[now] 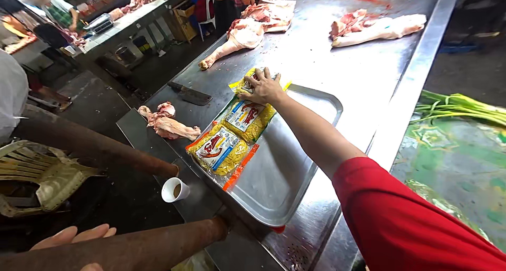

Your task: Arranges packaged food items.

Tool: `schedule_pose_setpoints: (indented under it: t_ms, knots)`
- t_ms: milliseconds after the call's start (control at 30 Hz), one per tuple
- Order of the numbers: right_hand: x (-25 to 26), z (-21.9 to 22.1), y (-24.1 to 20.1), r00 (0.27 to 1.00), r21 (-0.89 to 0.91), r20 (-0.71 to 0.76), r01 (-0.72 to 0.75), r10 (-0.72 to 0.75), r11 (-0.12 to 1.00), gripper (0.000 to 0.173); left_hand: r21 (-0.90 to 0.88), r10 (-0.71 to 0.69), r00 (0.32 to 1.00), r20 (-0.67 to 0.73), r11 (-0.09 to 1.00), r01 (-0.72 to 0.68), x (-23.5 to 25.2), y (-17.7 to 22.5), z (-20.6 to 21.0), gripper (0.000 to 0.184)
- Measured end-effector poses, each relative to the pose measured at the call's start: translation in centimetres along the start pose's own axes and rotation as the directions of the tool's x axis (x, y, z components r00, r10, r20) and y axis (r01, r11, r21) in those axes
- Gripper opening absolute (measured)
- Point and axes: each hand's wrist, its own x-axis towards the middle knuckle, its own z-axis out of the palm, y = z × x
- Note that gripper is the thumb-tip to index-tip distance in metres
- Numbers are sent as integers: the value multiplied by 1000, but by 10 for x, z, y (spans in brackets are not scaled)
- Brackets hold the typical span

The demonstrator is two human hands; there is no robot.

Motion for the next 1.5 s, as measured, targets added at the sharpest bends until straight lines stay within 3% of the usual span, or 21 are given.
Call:
schedule_pose_setpoints:
  t_ms: [167, 300, 433, 533, 633, 700, 767, 900, 1000, 1067, 1167, 1500]
  knots:
    - [3, 3, 0, 1000, 15, 6, 7, -7, 1000, 102, -9, 43, 998, -41, 999, -44, 4, 12, 14, 51]
    - [-7, -9, 2, 1000, 99, -25, -6, 9, 995, 102, -17, 116, 985, -128, 993, -119, 4, 11, 19, 75]
    - [-58, -35, 11, 941, 354, -337, 87, 40, 931, 90, -40, 153, 982, -111, 987, -159, 4, 10, 19, 85]
    - [-141, -49, 28, 874, 442, -477, 150, 90, 884, 77, -78, 147, 985, -94, 985, -155, 1, 10, 16, 89]
    - [-240, -43, 71, 874, 654, -382, 27, 299, 756, 80, -59, 161, 979, -124, 984, -169, 5, 10, 19, 92]
    - [-291, -27, 85, 842, 816, -206, -133, 498, 562, 76, -22, 182, 974, -138, 982, -187, 5, 10, 21, 91]
    - [-324, -8, 74, 821, 854, -18, -284, 571, 436, 67, 17, 192, 972, -134, 981, -191, 5, 11, 20, 88]
    - [-344, 14, 12, 800, 825, 264, -477, 539, 304, 62, 51, 209, 972, -112, 978, -204, 5, 15, 20, 88]
    - [-343, 36, -11, 741, 862, 318, -486, 591, 145, 72, 46, 136, 989, -61, 990, -134, 3, 18, 16, 91]
    - [-343, 46, -21, 719, 885, 348, -464, 601, 43, 56, 72, 76, 996, -46, 995, -72, 4, 19, 14, 98]
    - [-342, 50, -29, 698, 891, 356, -453, 622, -2, 39, 102, 51, 998, -36, 994, -47, 3, 20, 14, 100]
    - [-343, 63, -48, 689, 898, 339, -441, 641, -1, 39, 62, 108, 990, -93, 993, -102, 7, 13, 21, 92]
